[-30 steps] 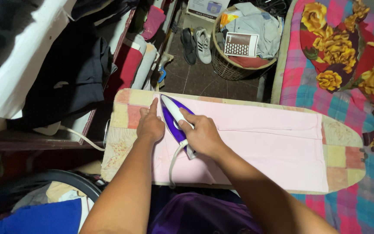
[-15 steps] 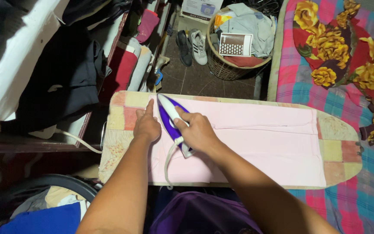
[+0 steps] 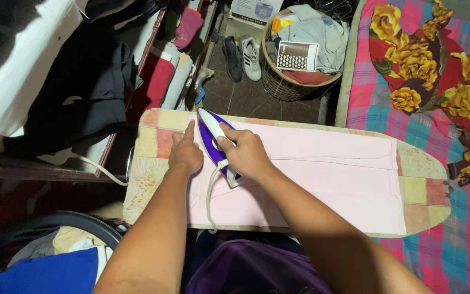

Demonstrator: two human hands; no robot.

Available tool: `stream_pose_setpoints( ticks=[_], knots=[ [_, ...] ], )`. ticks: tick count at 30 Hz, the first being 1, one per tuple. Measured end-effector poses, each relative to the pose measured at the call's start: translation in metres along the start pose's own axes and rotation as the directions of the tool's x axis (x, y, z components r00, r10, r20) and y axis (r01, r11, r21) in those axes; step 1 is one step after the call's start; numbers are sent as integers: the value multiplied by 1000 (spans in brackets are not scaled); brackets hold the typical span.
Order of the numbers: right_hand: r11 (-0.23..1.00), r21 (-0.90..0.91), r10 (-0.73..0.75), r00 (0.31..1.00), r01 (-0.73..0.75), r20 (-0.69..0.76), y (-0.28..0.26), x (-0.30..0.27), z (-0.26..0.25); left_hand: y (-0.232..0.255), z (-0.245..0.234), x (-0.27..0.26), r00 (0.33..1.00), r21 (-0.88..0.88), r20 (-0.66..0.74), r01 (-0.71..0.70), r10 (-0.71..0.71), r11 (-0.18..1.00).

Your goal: The person irons a light pink t-shirt on an ironing board using a purple and white iron. They smooth the fabric, iron different sections, and fold the shirt in half before ironing the folded edges.

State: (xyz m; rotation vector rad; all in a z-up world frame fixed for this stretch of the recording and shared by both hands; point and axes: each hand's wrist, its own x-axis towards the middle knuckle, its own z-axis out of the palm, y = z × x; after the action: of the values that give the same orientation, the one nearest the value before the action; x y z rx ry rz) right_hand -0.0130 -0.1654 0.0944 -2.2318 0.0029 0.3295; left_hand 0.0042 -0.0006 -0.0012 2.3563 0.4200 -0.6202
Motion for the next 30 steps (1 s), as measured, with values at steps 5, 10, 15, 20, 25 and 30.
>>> stream_pose_setpoints(
  ticks=[5,10,15,20,25,30],
  knots=[
    [1000,0,21,1000,-21,4,4,-13,2,1,-1,0,1000,11,10,6,-6,1000],
    [999,-3,52,998,-52,37,7,-38,-5,-3,3,2,1000,-10,4,5,-5,1000],
    [998,57,35,998,-33,-43,5,-21,4,0,3,1,1000,28,2,14,-15,999],
    [1000,-3,25,999,-25,-36,-2,2,1,1,-1,1,1000,26,13,-3,3,1000],
    [994,-4,106,994,-106,19,-8,-16,-5,1,-1,0,1000,24,20,-7,6,1000],
    [993,-17,117,992,-116,57,-4,-47,-8,2,-2,-1,1000,30,23,4,-5,1000]
  ],
)
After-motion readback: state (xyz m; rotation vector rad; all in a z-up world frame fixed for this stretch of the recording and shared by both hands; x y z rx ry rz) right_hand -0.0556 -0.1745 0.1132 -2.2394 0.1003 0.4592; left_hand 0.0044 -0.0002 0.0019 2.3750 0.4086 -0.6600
